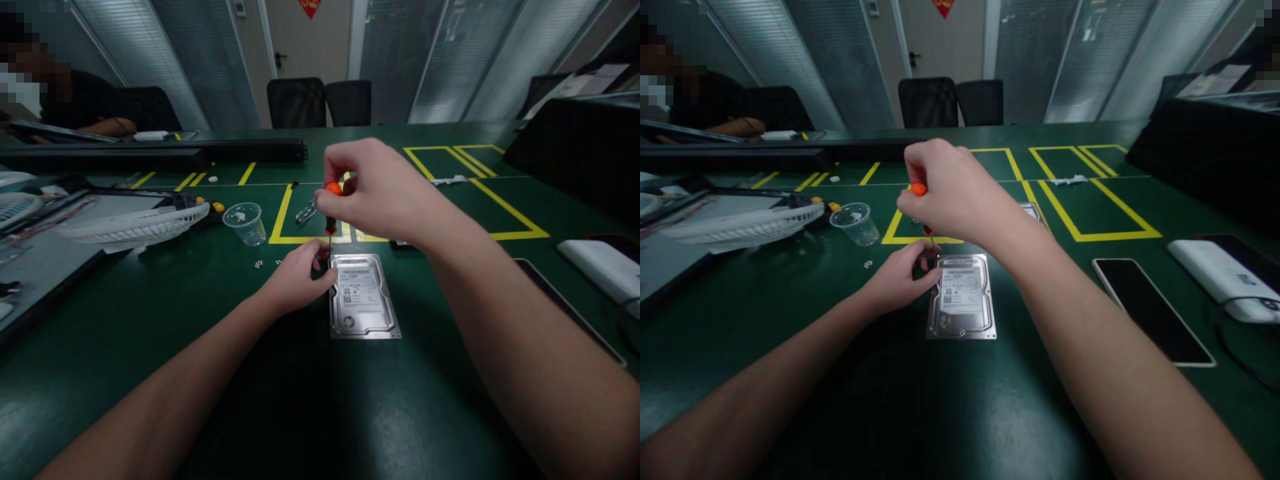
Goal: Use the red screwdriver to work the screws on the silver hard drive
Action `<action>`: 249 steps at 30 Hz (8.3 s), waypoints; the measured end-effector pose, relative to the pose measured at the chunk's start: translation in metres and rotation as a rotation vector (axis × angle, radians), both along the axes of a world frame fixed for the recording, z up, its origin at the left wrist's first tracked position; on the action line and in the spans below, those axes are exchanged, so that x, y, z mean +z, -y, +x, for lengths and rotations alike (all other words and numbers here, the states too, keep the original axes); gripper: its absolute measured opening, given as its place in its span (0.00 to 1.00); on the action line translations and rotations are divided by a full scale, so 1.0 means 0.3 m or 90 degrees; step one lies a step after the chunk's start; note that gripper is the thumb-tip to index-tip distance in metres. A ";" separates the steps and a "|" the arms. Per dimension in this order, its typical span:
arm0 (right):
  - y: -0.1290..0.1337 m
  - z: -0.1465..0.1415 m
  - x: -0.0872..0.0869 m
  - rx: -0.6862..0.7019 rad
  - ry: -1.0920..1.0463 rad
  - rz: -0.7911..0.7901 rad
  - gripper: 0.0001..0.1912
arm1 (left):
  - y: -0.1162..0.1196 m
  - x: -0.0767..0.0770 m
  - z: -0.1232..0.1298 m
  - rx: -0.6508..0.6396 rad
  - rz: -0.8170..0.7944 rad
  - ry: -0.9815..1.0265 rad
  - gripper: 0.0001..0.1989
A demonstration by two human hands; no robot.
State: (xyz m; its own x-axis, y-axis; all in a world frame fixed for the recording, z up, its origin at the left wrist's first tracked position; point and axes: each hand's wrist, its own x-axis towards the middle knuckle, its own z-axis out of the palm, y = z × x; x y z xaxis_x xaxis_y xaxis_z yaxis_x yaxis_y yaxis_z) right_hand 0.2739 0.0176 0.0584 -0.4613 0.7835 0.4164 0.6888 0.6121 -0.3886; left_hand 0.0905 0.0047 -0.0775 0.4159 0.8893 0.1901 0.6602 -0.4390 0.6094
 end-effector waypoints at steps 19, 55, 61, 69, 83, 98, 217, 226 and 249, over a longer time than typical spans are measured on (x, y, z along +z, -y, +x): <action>-0.005 -0.010 0.004 0.009 -0.035 -0.090 0.12 | -0.002 0.001 0.001 0.007 -0.002 -0.010 0.18; -0.008 -0.005 -0.005 -0.004 -0.008 -0.058 0.09 | -0.003 -0.007 0.001 0.002 0.007 -0.011 0.18; -0.012 0.005 -0.008 -0.008 0.006 -0.007 0.02 | 0.000 -0.004 0.003 0.003 0.002 -0.008 0.18; -0.008 -0.005 -0.001 0.008 0.039 0.034 0.04 | -0.002 0.001 0.003 -0.002 0.003 -0.009 0.19; -0.001 -0.020 0.007 -0.017 0.010 -0.062 0.13 | 0.001 -0.001 0.004 0.005 0.006 -0.010 0.18; -0.011 -0.004 -0.011 -0.039 0.046 0.025 0.04 | -0.001 0.004 0.007 -0.004 -0.006 -0.003 0.18; -0.010 -0.001 -0.005 -0.061 0.008 0.010 0.09 | 0.002 0.006 0.005 0.001 -0.005 -0.008 0.18; -0.002 -0.011 0.000 -0.003 0.024 0.015 0.03 | 0.000 0.007 0.004 -0.003 -0.006 -0.006 0.18; -0.005 -0.014 -0.001 -0.052 -0.014 -0.016 0.06 | 0.001 0.003 0.005 0.001 -0.003 -0.004 0.18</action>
State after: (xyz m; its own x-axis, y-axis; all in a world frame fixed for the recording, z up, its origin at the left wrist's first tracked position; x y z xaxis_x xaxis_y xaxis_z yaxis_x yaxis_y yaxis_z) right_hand 0.2698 0.0192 0.0579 -0.3861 0.8288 0.4050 0.7277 0.5435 -0.4184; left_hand 0.0920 0.0044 -0.0768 0.4163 0.8905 0.1836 0.6649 -0.4359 0.6066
